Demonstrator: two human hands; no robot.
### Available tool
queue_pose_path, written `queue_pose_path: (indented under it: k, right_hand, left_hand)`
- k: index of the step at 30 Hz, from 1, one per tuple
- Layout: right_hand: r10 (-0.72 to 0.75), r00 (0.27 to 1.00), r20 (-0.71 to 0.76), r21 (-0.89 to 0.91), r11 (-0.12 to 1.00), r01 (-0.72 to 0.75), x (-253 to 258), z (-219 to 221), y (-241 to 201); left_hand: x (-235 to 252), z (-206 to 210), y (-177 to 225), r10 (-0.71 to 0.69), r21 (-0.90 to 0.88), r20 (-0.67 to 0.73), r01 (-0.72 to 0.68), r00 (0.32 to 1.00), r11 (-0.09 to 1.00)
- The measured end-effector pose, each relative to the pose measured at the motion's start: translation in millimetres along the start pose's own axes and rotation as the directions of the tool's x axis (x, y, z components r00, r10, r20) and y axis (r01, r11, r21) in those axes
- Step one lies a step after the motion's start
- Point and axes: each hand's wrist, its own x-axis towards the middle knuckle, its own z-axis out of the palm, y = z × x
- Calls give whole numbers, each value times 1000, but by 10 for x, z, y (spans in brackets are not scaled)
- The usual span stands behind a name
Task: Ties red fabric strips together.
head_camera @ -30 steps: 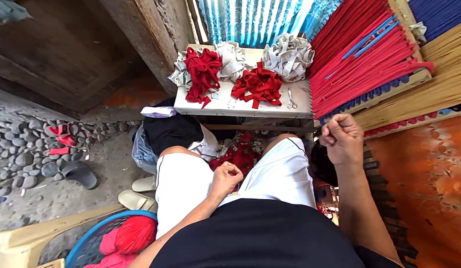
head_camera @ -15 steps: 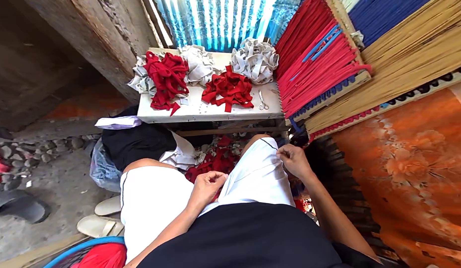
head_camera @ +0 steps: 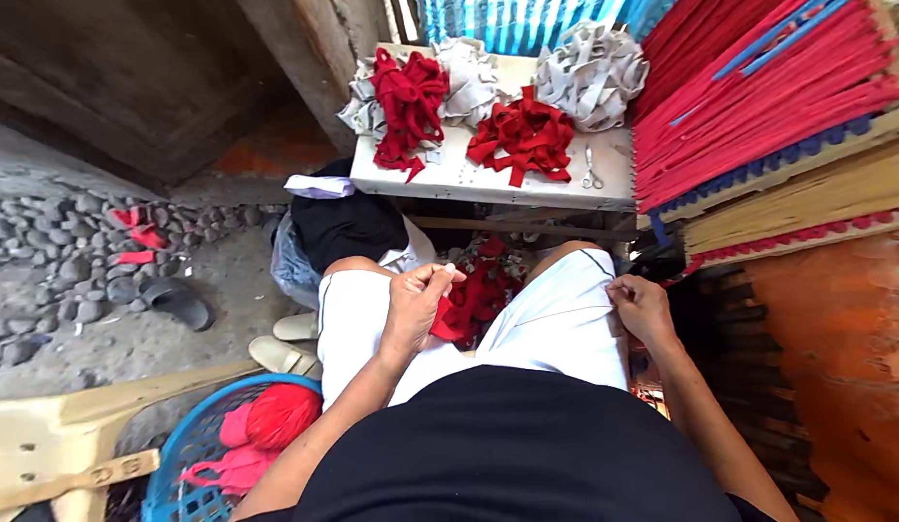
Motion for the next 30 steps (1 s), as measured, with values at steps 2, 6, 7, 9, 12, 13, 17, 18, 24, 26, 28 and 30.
queue_pose_path:
  k: [2,6,7,9,12,13,17,18,24,26,28,30]
  right_hand:
    - [-8,1000,-19,25,1000,9,21,27,31]
    - [-2,997,-79,92,996,9,44,103,33]
    - [-4,996,-94,96,995,13,50,127,16]
    - [-18,993,-116,93,995,29,69,175,-11]
    - [-32,994,-107,25,999,35,90,169,-75]
    - [-41,995,-86,-27,999,39,92,135,-106]
    - [-182,983,-2,-234,956,177,91,20,-314]
    - [-233,972,21,-221,947,232,91,13,-404]
    - [-447,828,337,36,886,463,383,385,-1127]
    - [-445,783,435,27,876,482,480,732,-1381]
    - [-365,742,563,-39,885,464,550,1107,-1633]
    - [-260,691,675,-119,885,450,631,1448,-1826]
  left_hand:
    - [-15,-62,147,24,-2,8,-24,1000,1000]
    - [-43,-168,452,86,-19,42,-85,995,996]
    - [-34,-178,536,103,-31,42,-102,994,994]
    - [28,-167,716,139,-77,13,-138,990,988]
    - [128,-159,1006,203,-143,-24,-204,979,968]
    - [137,-170,1106,233,-142,-18,-233,972,962]
    - [131,-200,1502,320,-99,4,-318,948,943]
    - [127,-200,1591,330,-99,7,-328,944,940]
    - [101,-255,2002,370,-256,41,-349,928,902]
    - [93,-530,1933,448,-279,98,-407,889,869]
    - [84,-1232,1670,560,-276,381,-488,735,828]
    - [-214,-1319,1557,569,-74,146,-564,809,822]
